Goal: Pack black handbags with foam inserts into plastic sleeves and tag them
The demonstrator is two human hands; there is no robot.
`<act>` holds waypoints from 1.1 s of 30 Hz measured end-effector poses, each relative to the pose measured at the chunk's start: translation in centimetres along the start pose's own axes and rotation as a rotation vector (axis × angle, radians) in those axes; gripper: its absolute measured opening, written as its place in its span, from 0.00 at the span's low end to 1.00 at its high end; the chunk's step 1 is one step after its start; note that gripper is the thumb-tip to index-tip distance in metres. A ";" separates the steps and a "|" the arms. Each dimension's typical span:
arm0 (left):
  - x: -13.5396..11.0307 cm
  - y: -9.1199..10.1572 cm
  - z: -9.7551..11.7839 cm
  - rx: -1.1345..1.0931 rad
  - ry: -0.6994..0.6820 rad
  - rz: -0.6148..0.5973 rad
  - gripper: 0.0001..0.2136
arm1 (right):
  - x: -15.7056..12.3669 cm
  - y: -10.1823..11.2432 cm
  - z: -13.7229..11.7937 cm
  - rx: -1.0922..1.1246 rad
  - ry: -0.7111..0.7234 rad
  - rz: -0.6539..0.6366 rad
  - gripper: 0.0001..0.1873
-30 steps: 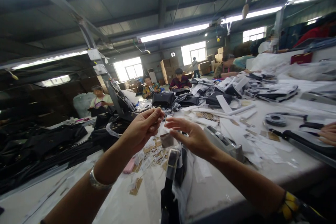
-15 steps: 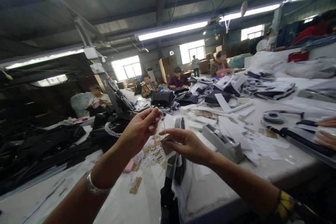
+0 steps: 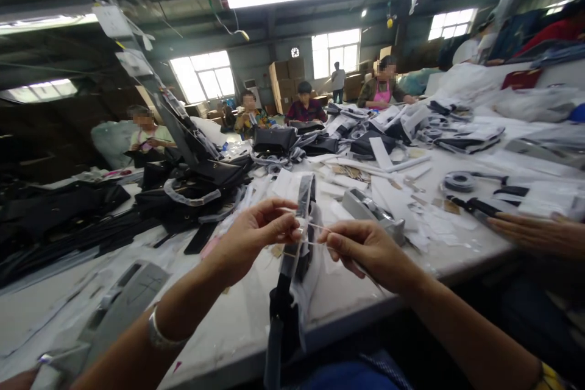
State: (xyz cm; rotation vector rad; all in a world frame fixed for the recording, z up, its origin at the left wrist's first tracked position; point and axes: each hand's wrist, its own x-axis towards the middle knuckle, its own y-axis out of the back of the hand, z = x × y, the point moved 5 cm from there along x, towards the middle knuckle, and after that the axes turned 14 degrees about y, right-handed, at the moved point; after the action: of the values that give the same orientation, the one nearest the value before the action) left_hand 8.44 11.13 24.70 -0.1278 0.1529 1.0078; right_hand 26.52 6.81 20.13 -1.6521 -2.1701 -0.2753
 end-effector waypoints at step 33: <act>0.6 3.2 -11.2 -0.019 0.161 -0.009 0.27 | -1.3 -3.3 7.5 -0.100 -0.224 -0.142 0.23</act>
State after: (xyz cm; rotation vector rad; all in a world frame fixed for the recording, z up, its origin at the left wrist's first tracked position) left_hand 5.28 11.35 13.48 -0.2274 0.2893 0.9899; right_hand 22.18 7.59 13.08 -1.6525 -2.4830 -0.2527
